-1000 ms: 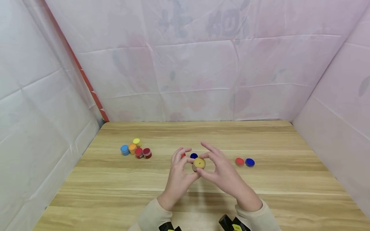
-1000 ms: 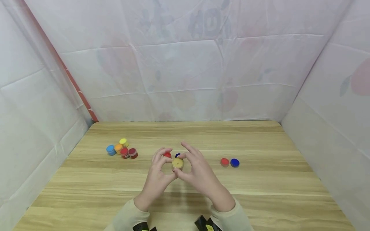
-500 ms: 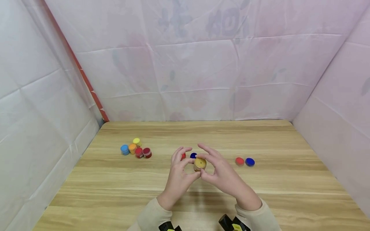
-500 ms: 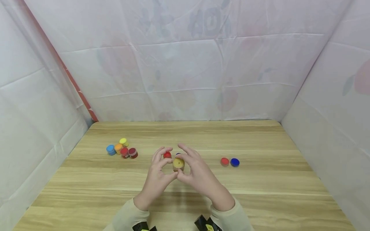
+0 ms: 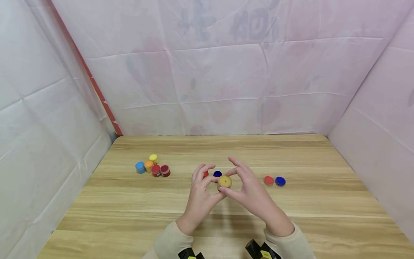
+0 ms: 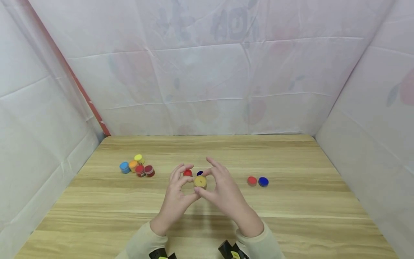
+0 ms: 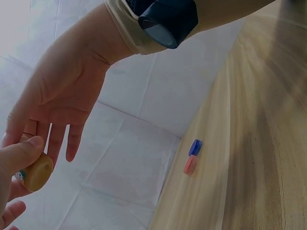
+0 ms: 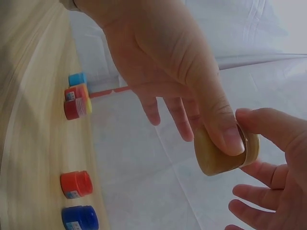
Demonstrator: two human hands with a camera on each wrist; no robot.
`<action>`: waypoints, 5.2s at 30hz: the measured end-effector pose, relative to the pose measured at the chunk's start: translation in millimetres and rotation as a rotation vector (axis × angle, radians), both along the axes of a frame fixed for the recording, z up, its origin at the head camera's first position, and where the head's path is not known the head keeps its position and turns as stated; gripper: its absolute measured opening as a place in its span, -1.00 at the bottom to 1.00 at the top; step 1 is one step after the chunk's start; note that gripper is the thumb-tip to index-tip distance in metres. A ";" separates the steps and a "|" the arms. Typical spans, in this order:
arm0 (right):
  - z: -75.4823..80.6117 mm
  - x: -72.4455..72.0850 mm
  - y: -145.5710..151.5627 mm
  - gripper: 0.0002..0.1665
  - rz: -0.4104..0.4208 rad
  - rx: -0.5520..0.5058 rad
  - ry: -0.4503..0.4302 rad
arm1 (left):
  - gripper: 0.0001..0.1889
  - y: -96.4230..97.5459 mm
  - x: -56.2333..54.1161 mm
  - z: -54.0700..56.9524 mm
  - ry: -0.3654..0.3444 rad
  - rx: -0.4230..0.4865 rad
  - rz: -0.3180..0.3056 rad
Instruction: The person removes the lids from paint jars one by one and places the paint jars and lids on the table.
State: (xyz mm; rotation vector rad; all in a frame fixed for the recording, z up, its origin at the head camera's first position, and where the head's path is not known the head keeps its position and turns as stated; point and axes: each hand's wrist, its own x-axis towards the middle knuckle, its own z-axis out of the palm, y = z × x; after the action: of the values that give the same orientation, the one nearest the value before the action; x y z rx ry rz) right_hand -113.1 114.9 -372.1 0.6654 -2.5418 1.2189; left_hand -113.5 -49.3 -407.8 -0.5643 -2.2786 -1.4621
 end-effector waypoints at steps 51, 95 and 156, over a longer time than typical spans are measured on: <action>-0.4 3.6 -1.4 -0.54 0.126 -0.012 -0.020 | -0.72 -1.1 -0.2 -1.5 0.014 -0.018 0.000; -0.5 3.0 2.5 -0.55 0.141 0.006 -0.081 | -0.75 -2.0 -0.9 -2.8 0.001 -0.021 -0.039; 0.1 4.6 -3.4 -0.65 0.061 -0.018 0.004 | -0.72 -2.4 -0.7 -1.0 0.067 -0.016 -0.022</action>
State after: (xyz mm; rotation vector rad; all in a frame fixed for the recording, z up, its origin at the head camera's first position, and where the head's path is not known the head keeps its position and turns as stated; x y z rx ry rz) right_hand -108.6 111.5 -372.1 0.7454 -2.5215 1.2565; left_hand -114.2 -51.6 -408.9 -0.6357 -2.2412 -1.4142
